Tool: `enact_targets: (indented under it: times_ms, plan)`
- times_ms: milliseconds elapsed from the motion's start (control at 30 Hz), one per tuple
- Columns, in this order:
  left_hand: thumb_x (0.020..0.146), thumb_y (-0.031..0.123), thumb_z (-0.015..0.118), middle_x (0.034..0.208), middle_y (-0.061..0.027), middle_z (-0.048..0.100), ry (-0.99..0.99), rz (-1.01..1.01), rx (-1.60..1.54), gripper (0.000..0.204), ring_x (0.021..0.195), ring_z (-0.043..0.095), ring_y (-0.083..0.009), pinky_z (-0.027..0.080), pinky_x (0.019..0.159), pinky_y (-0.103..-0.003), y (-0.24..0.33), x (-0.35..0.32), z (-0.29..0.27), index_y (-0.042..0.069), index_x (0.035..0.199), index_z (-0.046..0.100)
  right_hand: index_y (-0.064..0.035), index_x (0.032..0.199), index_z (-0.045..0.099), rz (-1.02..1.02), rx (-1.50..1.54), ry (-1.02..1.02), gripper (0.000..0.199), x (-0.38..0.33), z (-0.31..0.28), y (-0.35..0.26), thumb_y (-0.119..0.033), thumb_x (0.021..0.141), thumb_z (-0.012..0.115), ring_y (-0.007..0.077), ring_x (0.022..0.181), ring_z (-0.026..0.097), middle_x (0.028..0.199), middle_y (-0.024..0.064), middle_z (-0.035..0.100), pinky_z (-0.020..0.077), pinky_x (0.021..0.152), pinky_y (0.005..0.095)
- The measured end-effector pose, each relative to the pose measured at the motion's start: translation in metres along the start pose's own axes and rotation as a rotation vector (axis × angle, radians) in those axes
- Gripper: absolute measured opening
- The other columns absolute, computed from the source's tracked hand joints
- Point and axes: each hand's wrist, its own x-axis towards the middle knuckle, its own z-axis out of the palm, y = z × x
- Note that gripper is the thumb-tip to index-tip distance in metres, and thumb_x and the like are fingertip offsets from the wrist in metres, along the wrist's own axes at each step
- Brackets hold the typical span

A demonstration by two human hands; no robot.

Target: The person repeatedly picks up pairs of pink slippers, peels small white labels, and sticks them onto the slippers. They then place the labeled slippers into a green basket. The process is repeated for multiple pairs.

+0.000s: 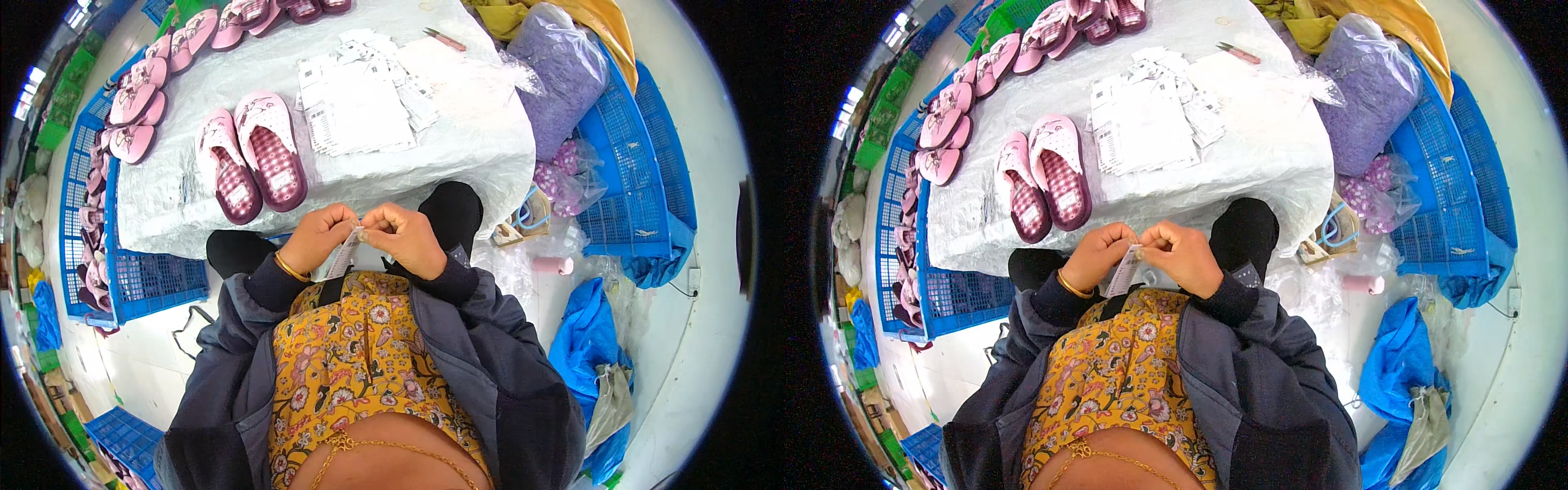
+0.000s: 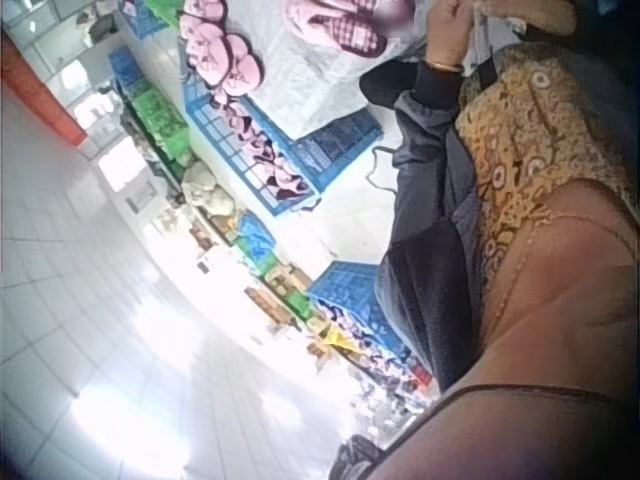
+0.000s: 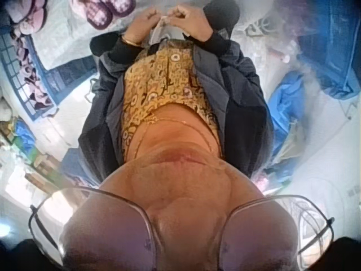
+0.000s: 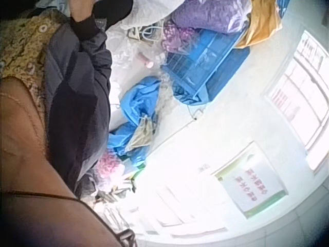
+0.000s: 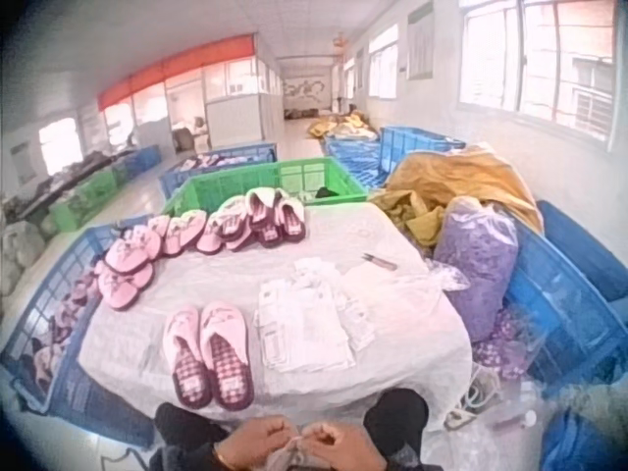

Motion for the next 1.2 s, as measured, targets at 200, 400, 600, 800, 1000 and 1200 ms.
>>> enact_targets:
  times_ms: [200, 400, 600, 800, 1000, 1200]
  plan:
    - [0.093, 0.015, 0.059, 0.073, -0.0102, 0.054, 0.143, 0.244, 0.401, 0.016, 0.066, 0.05, -0.0177, 0.044, 0.063, -0.031, 0.032, 0.008, 0.001, 0.0, 0.087, 0.057, -0.0024, 0.097, 0.066, -0.56, -0.434, 0.127, 0.017, 0.013, -0.022, 0.003, -0.012, 0.085, 0.073, 0.0156, 0.077, 0.066, 0.085, 0.0094, 0.069, 0.0514, 0.07, 0.0285]
    - [0.092, 0.016, 0.062, 0.076, -0.009, 0.057, 0.094, 0.198, 0.372, 0.016, 0.069, 0.053, -0.0182, 0.046, 0.065, -0.032, 0.048, 0.03, 0.005, 0.0, 0.093, 0.062, -0.0023, 0.098, 0.066, -0.215, -0.081, 0.131, 0.015, 0.012, -0.022, 0.0, -0.012, 0.088, 0.07, 0.0152, 0.075, 0.064, 0.087, 0.0093, 0.068, 0.0506, 0.069, 0.0287]
    - [0.084, 0.018, 0.069, 0.096, -0.0119, 0.061, 0.341, 0.429, 0.68, 0.04, 0.078, 0.06, -0.0237, 0.05, 0.073, -0.034, 0.071, 0.122, -0.038, 0.003, 0.12, 0.061, -0.0024, 0.096, 0.065, -0.207, -0.076, 0.157, 0.012, 0.014, -0.032, 0.01, -0.01, 0.087, 0.069, 0.0166, 0.073, 0.06, 0.083, 0.0076, 0.064, 0.0492, 0.069, 0.0291]
    - [0.079, 0.025, 0.073, 0.102, -0.0186, 0.061, 0.282, 0.203, 1.101, 0.048, 0.091, 0.062, -0.0309, 0.05, 0.082, -0.038, 0.06, 0.212, -0.081, 0.01, 0.123, 0.063, -0.0027, 0.095, 0.064, -0.3, -0.125, 0.169, 0.01, 0.013, -0.039, 0.011, -0.008, 0.087, 0.068, 0.0173, 0.072, 0.058, 0.081, 0.0066, 0.061, 0.0479, 0.069, 0.0288]
    - [0.072, 0.026, 0.078, 0.096, -0.018, 0.065, 0.22, 0.198, 0.983, 0.04, 0.09, 0.063, -0.0296, 0.051, 0.081, -0.037, 0.059, 0.23, -0.095, 0.003, 0.103, 0.068, -0.0024, 0.094, 0.065, -0.267, -0.056, 0.175, 0.01, 0.011, -0.043, 0.017, -0.006, 0.086, 0.069, 0.015, 0.073, 0.058, 0.081, 0.0059, 0.061, 0.0476, 0.068, 0.0271]
    - [0.073, 0.021, 0.078, 0.079, -0.0097, 0.068, 0.222, 0.103, 0.813, 0.028, 0.073, 0.064, -0.0221, 0.051, 0.07, -0.032, 0.077, 0.225, -0.12, 0.002, 0.089, 0.067, -0.0023, 0.095, 0.065, -0.353, -0.081, 0.22, 0.01, 0.013, -0.039, 0.016, -0.005, 0.086, 0.069, 0.014, 0.073, 0.058, 0.081, 0.006, 0.062, 0.048, 0.069, 0.0269]
